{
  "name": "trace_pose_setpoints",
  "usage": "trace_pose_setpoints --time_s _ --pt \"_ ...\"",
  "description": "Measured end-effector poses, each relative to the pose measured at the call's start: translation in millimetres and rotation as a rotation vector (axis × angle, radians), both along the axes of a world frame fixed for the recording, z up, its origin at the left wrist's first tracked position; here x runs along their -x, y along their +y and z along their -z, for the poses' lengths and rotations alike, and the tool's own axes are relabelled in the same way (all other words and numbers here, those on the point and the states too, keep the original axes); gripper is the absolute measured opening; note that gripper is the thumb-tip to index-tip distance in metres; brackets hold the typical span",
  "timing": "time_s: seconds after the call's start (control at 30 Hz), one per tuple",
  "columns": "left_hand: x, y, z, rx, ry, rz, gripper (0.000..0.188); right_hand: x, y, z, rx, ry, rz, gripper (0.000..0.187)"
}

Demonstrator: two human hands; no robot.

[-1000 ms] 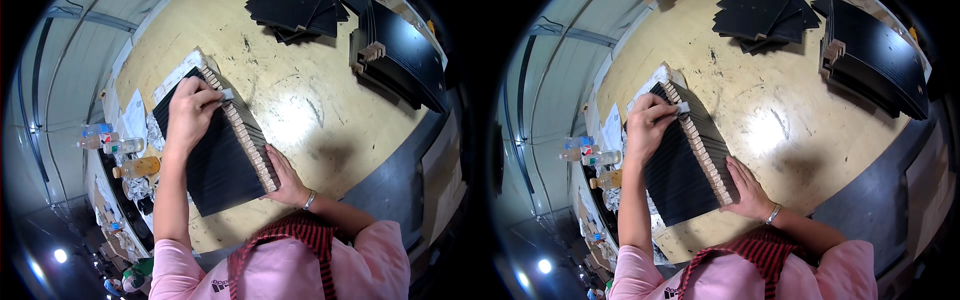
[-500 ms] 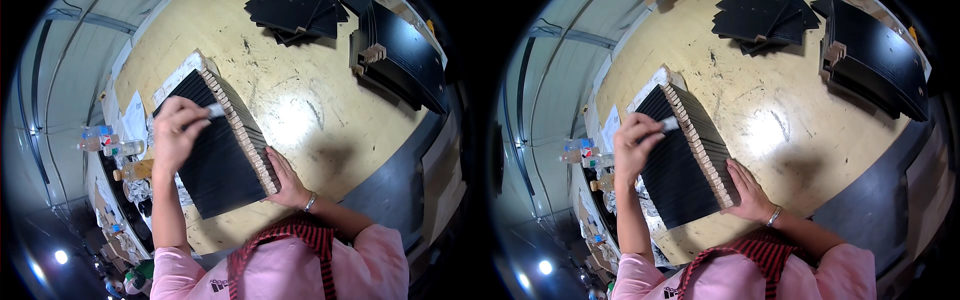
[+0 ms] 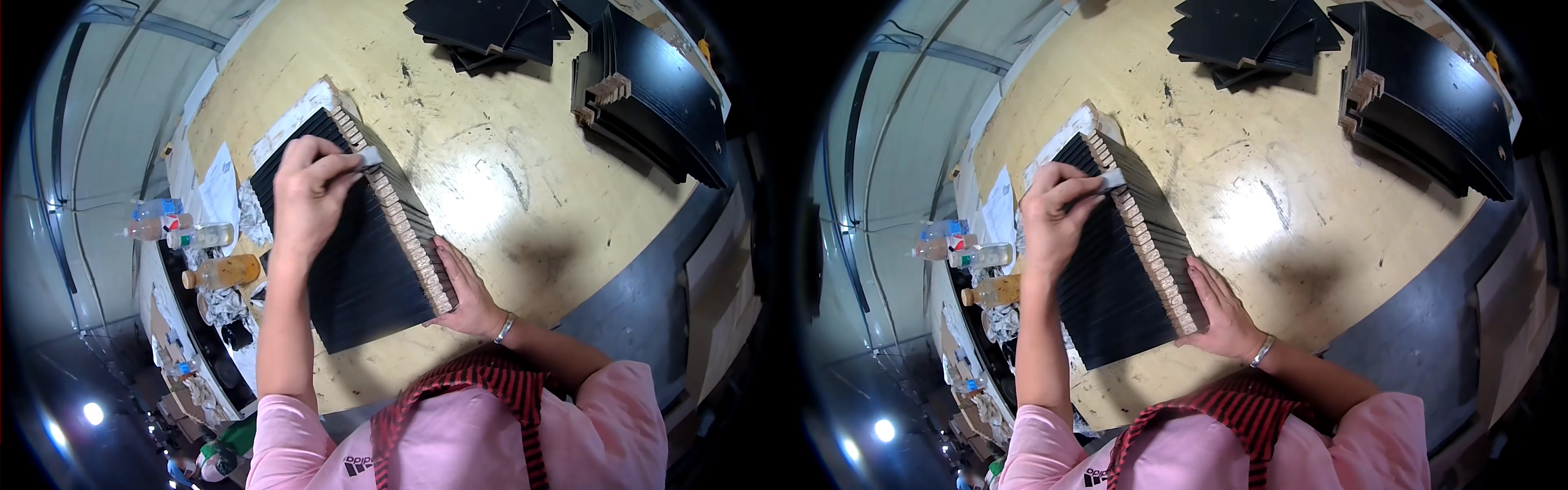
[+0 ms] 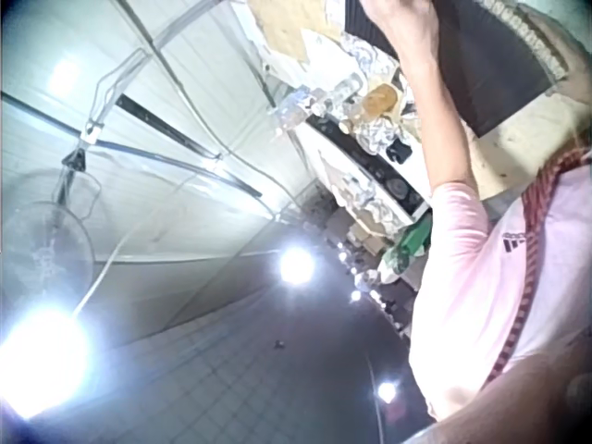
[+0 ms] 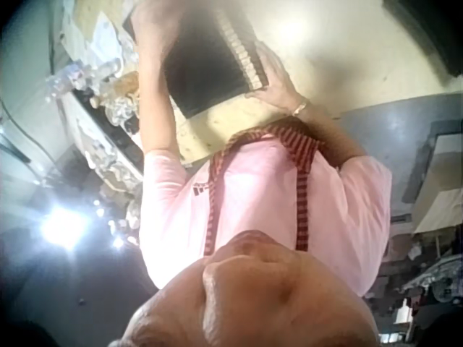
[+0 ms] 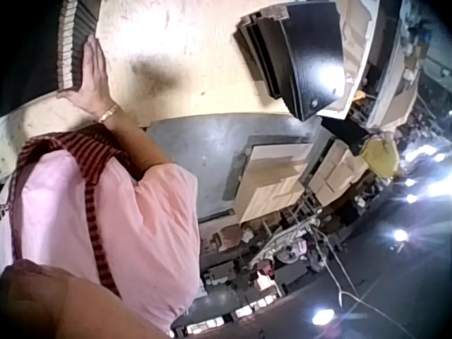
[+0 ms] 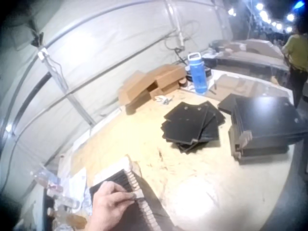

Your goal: Polishing and cleaning the surface of black slated furniture components using a cloth and liquid cleaner.

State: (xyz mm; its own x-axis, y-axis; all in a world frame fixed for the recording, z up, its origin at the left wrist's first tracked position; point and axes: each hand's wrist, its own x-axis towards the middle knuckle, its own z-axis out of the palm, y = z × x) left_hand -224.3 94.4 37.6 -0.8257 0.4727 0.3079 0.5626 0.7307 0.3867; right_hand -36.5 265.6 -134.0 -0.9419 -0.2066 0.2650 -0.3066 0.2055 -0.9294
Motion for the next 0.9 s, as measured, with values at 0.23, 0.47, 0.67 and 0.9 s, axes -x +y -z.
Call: trace_pose_setpoints --time_s 0.23,0.47,0.67,0.9 --pt "-7 11 4 0.142 -0.035 0.107 0.026 -1 -1 -1 0.002 0.006 -0.001 0.125" --pt "-5 1 -7 0.085 -0.136 0.085 0.027 0 1 2 0.014 -0.016 0.001 0.125" --pt "12 -7 3 -0.063 -0.004 -0.068 0.022 1 0 4 0.01 -0.009 -0.013 0.125" --pt "26 -58 -13 -0.146 -0.055 -0.192 0.024 0 0 1 -0.012 -0.025 -0.024 0.122"
